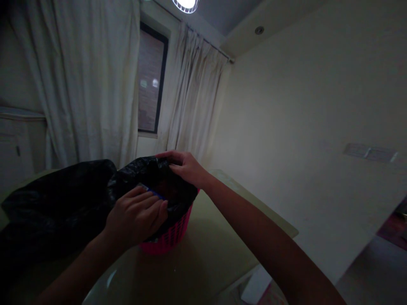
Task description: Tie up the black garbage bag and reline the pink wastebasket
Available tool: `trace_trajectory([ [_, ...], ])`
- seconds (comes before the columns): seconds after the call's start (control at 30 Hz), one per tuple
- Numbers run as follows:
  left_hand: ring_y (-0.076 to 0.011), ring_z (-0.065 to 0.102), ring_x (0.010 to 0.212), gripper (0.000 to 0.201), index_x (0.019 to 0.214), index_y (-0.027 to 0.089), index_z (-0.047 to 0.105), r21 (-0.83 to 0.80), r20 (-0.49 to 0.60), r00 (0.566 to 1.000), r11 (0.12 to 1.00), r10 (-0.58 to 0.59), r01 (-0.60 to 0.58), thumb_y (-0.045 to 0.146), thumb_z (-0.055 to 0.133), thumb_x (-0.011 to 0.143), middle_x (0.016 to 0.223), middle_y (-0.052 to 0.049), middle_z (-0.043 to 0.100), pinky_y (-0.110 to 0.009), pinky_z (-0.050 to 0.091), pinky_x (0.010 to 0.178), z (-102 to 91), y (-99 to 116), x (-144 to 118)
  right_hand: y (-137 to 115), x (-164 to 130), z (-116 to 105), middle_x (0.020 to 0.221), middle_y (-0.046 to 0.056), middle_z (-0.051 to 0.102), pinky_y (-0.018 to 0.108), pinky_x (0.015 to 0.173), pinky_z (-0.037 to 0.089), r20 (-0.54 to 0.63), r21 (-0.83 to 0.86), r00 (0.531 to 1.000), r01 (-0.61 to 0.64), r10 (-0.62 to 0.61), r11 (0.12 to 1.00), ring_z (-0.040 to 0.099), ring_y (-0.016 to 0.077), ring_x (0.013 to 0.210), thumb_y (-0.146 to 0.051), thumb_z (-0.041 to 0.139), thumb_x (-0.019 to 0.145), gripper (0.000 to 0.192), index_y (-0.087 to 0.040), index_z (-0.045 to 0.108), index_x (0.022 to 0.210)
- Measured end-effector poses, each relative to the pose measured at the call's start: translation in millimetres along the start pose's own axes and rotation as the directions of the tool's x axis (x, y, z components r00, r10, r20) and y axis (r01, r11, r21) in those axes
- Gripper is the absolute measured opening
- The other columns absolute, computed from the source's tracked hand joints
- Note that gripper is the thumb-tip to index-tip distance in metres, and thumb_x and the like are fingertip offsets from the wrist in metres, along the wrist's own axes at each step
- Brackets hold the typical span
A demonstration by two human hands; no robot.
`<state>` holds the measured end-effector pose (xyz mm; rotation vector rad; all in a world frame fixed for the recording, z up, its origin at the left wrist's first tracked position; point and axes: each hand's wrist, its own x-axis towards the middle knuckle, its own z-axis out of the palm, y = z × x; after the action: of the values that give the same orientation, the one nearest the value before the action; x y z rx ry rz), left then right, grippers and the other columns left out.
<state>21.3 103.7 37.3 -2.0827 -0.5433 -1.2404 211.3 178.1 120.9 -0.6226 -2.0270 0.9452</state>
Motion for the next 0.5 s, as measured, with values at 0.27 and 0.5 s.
trace_trajectory([
  [0.27, -0.0194, 0.068, 0.059, 0.036, 0.067, 0.023, 0.064, 0.011, -0.066, 0.997, 0.999, 0.034, -0.033, 0.016, 0.057, 0.102, 0.060, 0.001, 0.067, -0.042, 0.052, 0.071, 11.9, 19, -3, -13, 12, 25, 0.119, 0.003, 0.079, 0.035, 0.104, 0.059, -0.043, 0.170, 0.999, -0.010, 0.017, 0.985, 0.072, 0.0181, 0.106, -0.030, 0.083, 0.083, 0.043, -0.025, 0.078, 0.125],
  [0.5, -0.0237, 0.069, 0.064, 0.039, 0.075, 0.023, 0.063, -0.088, 0.128, 0.991, 0.995, -0.043, 0.055, 0.046, 0.056, 0.106, 0.066, -0.002, 0.068, -0.045, 0.050, 0.072, 9.5, 28, -4, -36, 27, 10, 0.110, 0.005, 0.079, 0.033, 0.083, 0.059, -0.299, 0.245, 0.954, 0.051, 0.025, 0.968, 0.070, 0.0225, 0.102, -0.031, 0.058, 0.076, 0.041, -0.022, 0.079, 0.110],
])
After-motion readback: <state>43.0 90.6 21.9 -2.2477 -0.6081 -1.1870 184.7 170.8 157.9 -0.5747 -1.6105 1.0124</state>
